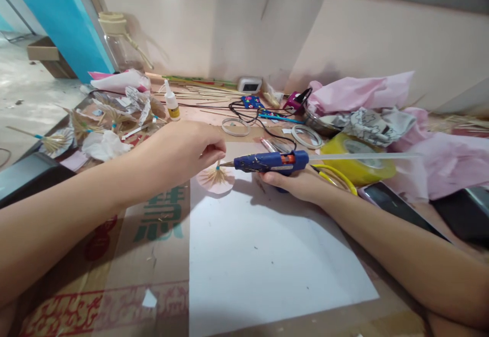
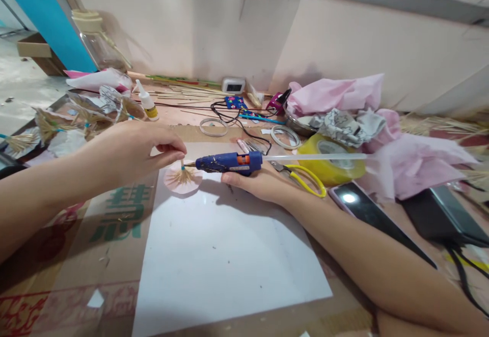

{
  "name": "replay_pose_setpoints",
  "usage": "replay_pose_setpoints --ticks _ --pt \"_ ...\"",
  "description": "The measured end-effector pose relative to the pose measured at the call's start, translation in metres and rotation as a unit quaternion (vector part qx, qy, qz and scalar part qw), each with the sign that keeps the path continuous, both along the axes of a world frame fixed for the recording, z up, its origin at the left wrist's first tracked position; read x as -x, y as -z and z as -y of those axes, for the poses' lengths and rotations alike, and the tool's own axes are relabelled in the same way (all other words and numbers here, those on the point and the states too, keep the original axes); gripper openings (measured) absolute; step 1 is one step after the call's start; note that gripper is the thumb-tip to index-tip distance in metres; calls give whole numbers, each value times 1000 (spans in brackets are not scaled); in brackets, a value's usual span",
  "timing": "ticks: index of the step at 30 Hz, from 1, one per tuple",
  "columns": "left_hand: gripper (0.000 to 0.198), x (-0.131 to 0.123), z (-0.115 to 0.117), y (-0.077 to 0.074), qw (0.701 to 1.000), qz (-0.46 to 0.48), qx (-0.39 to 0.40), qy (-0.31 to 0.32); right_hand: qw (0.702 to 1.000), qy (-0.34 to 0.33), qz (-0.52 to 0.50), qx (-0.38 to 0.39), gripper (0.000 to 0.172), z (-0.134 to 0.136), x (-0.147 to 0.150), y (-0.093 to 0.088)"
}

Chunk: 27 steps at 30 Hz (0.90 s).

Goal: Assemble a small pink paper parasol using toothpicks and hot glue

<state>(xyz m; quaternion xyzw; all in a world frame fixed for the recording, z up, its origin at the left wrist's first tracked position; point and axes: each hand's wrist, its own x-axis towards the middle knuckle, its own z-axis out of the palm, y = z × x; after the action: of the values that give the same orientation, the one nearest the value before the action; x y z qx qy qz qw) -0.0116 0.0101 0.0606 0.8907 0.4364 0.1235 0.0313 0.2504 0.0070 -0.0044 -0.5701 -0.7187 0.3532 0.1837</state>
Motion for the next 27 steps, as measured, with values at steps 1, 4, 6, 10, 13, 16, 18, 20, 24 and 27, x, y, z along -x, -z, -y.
replay_pose_setpoints --ticks 1,4,6,10,13,16,18,20,24,27 --pt "22 0 0 0 1000 -1 0 -2 1000 3 9 10 44 -1 0 0" --pt "22 0 -1 1 1000 -3 -3 -1 1000 -5 14 27 47 -1 2 -2" --pt "24 0 -2 2 1000 -8 -9 -3 999 -2 14 30 48 -1 3 -3" --pt "25 1 -4 4 1000 -16 -14 -10 1000 -9 7 28 48 1 3 -5" --pt "25 1 -4 4 1000 -19 -11 -9 1000 -18 -11 13 46 1 3 -6" --pt "25 1 -3 3 1000 -19 -14 -8 1000 -16 -15 10 44 1 4 -6" --pt "25 1 -2 3 1000 -21 -17 -9 1000 -22 -17 8 43 1 4 -6" --pt "25 1 -2 4 999 -22 -21 -9 1000 -22 -16 7 42 1 4 -6" --pt "25 1 -3 4 999 -26 -24 -9 1000 -12 -19 3 45 1 4 -4" --pt "24 1 -3 4 999 -26 -26 -8 1000 -21 -21 9 43 1 5 -5"
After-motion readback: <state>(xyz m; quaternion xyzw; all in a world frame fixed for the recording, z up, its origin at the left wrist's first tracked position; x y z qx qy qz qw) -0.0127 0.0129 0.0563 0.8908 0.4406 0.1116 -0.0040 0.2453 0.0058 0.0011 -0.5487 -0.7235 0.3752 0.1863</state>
